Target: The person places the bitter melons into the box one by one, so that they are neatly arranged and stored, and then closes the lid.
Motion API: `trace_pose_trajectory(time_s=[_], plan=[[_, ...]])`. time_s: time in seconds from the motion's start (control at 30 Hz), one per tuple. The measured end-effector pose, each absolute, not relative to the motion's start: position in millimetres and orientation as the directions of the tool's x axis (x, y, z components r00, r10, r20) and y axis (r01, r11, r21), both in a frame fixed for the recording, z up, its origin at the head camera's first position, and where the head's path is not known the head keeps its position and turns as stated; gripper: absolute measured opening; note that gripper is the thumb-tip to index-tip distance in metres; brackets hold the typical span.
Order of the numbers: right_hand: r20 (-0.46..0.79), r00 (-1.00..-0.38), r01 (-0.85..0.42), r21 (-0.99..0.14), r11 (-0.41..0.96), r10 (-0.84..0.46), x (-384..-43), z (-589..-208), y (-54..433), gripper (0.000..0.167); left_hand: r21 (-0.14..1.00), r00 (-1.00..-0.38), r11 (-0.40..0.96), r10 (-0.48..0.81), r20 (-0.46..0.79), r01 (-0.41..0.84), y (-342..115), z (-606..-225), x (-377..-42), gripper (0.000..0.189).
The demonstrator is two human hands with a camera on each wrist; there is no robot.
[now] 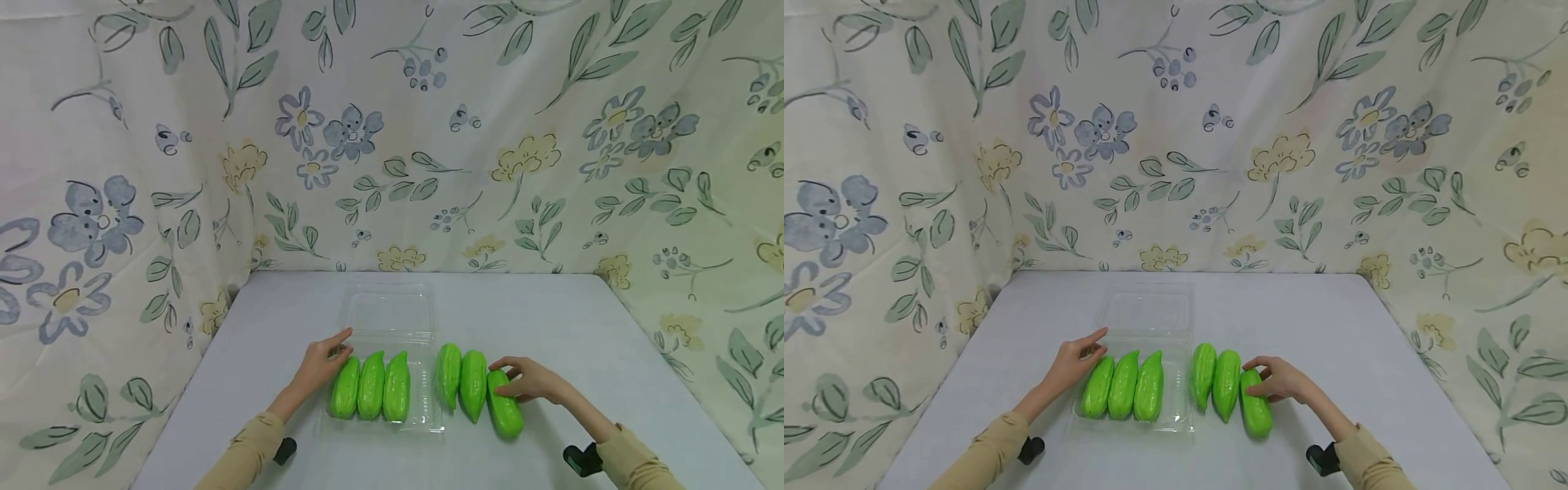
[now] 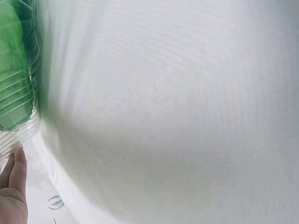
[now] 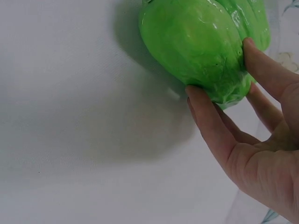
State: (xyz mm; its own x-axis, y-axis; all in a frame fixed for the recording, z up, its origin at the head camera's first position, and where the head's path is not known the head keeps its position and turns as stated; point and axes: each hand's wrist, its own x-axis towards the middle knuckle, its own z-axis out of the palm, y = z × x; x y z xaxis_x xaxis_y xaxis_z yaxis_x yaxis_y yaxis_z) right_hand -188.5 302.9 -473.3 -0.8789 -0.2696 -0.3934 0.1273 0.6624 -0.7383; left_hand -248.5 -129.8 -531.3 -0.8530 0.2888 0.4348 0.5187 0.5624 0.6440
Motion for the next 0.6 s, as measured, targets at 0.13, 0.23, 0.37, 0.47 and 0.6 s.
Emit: trace_pose_trajectory(time_s=[0.13,0.23,0.37,0.47,0.6], plan=[[-0.390,-0.875,0.125,-0.753,0.646,-0.286,-187.6,-473.8,304.2,0.055,0.641,-0.851,0.564,0.288,0.438,0.521,-129.7,-531.7,-248.2,0.042],[-0.387,-0.870,0.122,-0.770,0.626,-0.307,-187.2,-473.7,305.2,0.056,0.634,-0.845,0.563,0.291,0.449,0.531,-129.9,-532.6,-248.4,0.042],[-0.377,-0.865,0.112,-0.787,0.607,-0.329,-187.0,-474.4,306.5,0.057,0.622,-0.836,0.565,0.296,0.461,0.543,-130.0,-533.2,-248.6,0.042],[-0.374,-0.866,0.108,-0.789,0.605,-0.332,-186.6,-474.9,307.0,0.058,0.627,-0.837,0.559,0.298,0.460,0.543,-130.0,-532.9,-248.8,0.042],[-0.373,-0.866,0.110,-0.791,0.602,-0.332,-186.0,-475.4,307.5,0.058,0.641,-0.842,0.550,0.296,0.450,0.536,-129.8,-532.2,-248.5,0.042]])
